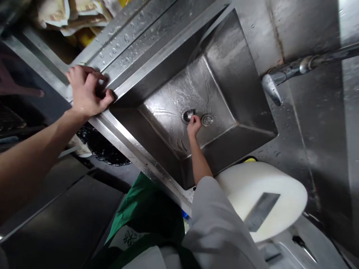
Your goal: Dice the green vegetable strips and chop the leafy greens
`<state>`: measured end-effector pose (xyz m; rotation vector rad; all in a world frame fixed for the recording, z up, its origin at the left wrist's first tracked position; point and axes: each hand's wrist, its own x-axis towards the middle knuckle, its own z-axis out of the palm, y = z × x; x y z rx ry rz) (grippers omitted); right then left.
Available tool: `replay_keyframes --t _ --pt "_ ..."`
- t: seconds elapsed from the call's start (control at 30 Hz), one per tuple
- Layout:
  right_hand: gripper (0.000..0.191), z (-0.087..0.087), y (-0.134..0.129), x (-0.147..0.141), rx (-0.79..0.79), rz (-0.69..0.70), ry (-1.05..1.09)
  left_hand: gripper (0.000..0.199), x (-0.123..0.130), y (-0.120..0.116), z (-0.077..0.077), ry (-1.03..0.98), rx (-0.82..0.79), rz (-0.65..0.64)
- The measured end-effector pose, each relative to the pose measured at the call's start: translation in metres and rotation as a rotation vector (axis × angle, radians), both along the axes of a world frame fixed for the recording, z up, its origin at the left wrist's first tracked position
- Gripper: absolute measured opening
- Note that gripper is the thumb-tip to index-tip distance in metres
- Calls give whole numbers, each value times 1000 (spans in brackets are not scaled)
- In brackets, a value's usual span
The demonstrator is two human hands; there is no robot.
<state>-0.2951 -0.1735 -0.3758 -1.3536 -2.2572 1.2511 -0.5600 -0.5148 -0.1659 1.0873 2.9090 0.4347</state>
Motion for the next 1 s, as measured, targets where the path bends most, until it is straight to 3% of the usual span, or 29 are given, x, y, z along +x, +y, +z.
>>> replay_keyframes --t 0.13,0.23,0.33,0.4,0.53,0.6,0.63,0.7,0.77,0.9,1.0 --pt "41 14 -29 4 226 451 -191 46 0 0 0 -7 33 6" --pt "41 26 -59 6 254 754 -282 45 1 1 1 -28 51 6" --pt "36 30 -73 -4 244 1017 -206 45 1 1 2 -33 48 12" --pt "39 24 -56 -27 281 973 -157 44 1 2 1 -18 38 11" --pt "52 -7 22 -111 405 555 -143 43 2 1 1 10 39 8" --pt "59 -24 43 -152 411 483 -141 42 3 1 2 -29 34 29" --pt "61 -31 42 -168 405 496 -131 41 3 1 2 -59 26 43" --pt "62 -38 13 -185 382 609 -108 43 3 1 3 -105 8 64" --pt "60 -34 -40 -181 353 786 -99 48 3 2 4 -119 -3 69" --pt "57 -10 -140 -132 272 1099 -172 48 3 2 4 -108 -15 72" --pt "53 6 -161 -91 207 1475 -174 47 2 2 3 -83 -21 67"
